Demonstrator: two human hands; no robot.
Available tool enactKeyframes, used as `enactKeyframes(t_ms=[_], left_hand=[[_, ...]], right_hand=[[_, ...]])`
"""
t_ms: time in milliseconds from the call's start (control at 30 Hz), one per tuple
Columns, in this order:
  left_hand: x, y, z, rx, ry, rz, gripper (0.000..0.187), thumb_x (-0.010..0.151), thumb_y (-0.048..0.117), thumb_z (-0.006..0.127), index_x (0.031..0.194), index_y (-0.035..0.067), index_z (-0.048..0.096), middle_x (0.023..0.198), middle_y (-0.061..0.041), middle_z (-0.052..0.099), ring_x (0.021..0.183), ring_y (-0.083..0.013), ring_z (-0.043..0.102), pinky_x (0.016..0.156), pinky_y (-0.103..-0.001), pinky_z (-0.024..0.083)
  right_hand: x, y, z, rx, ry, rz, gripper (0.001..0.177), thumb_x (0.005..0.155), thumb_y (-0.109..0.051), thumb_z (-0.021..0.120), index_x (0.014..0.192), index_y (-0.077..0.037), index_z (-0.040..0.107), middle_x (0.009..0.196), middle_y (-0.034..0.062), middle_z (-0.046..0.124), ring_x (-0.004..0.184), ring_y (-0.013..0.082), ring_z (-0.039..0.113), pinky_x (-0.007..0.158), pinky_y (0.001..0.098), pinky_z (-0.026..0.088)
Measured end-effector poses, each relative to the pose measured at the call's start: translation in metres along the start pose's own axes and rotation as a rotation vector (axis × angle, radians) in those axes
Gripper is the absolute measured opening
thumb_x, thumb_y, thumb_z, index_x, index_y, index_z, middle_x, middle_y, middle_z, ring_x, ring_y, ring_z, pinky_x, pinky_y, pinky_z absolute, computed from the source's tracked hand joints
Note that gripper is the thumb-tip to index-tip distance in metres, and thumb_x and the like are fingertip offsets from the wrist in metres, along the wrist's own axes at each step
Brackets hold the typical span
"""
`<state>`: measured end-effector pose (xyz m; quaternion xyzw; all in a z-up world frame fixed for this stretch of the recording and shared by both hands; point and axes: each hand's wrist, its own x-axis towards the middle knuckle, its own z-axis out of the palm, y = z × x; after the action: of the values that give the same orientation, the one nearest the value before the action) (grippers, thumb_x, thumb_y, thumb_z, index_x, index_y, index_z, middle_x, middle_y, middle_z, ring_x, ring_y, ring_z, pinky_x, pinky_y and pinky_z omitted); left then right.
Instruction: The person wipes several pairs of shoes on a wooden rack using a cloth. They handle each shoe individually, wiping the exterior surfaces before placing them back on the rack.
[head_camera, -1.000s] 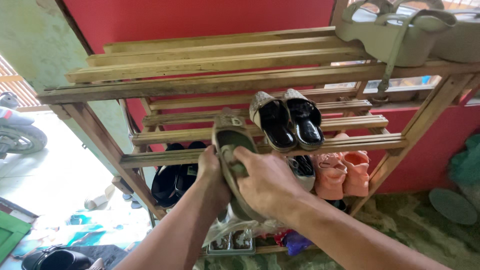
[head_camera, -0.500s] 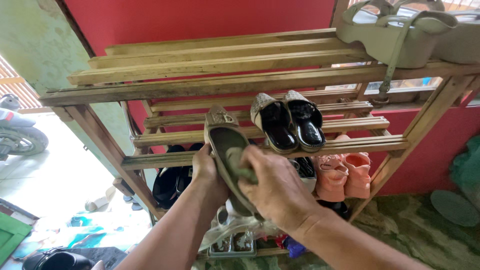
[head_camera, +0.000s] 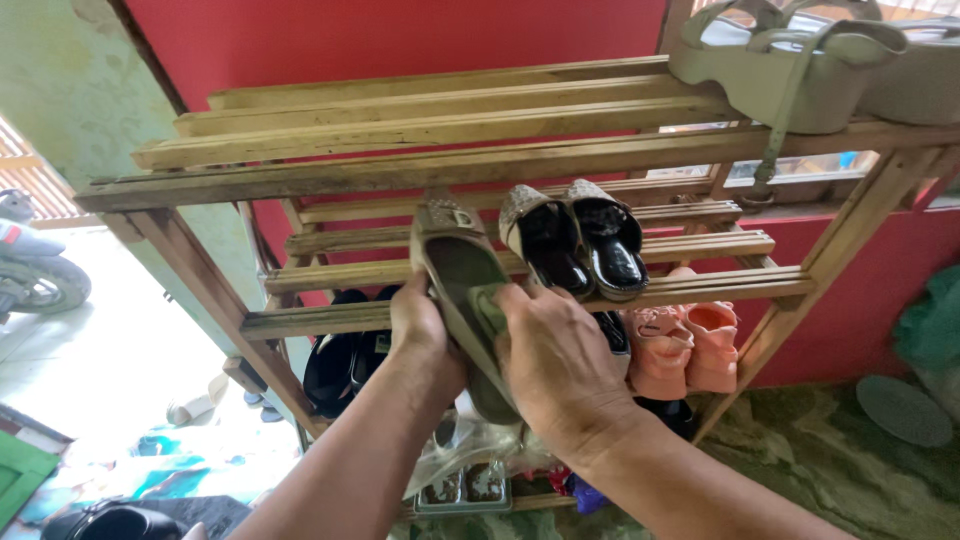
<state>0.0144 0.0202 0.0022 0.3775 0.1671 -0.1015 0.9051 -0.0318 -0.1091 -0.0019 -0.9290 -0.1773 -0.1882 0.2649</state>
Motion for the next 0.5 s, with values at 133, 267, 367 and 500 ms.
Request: enactKeyframes(t_ms=[133,267,367,500], left_hand=[[-0.002,-0.015,0.012,0.056,-0.023,-0.016,0.058,0.103,0.046,0.026,0.13,0.008,0.061,0.124,-0.018,0.069,0.11,-0.0302,0.067,0.1,-0.048,0.054],[-0.002,-0.027,0.007,-0.004,0.022,-0.074,0.057,0.104,0.042,0.027,0.126,0.007,0.064,0.122,-0.02,0.069,0.106,-0.0308,0.067,0.098,-0.048,0.056],[0.005,-0.007,-0.005,-0.02,0.008,-0.058,0.058,0.103,0.044,0.026,0.123,0.005,0.064,0.118,-0.021,0.069,0.103,-0.0336,0.068,0.094,-0.049,0.056],[0.011,-0.001,-0.02,0.1,-0.045,-0.032,0.056,0.102,0.043,0.026,0.12,0.009,0.066,0.114,-0.018,0.074,0.102,-0.0321,0.07,0.094,-0.048,0.056]], right_hand=[[0.022,-0.01,-0.011,0.142,-0.001,0.203,0.02,0.105,-0.009,0.05,0.101,-0.001,0.068,0.093,0.0212,0.07,0.089,0.0327,0.068,0.081,0.0441,0.053],[0.022,-0.029,-0.014,0.368,-0.08,0.415,0.027,0.094,-0.003,0.047,0.109,-0.009,0.068,0.096,0.0146,0.073,0.082,0.0276,0.074,0.073,0.0428,0.059],[0.006,-0.035,-0.028,0.329,-0.167,0.321,0.033,0.09,-0.007,0.052,0.115,-0.017,0.071,0.099,0.0109,0.074,0.081,0.0264,0.074,0.071,0.0414,0.06],[0.006,-0.03,-0.046,0.212,-0.396,0.398,0.024,0.101,-0.018,0.053,0.11,-0.013,0.074,0.096,0.0112,0.077,0.083,0.0252,0.073,0.072,0.0392,0.06]])
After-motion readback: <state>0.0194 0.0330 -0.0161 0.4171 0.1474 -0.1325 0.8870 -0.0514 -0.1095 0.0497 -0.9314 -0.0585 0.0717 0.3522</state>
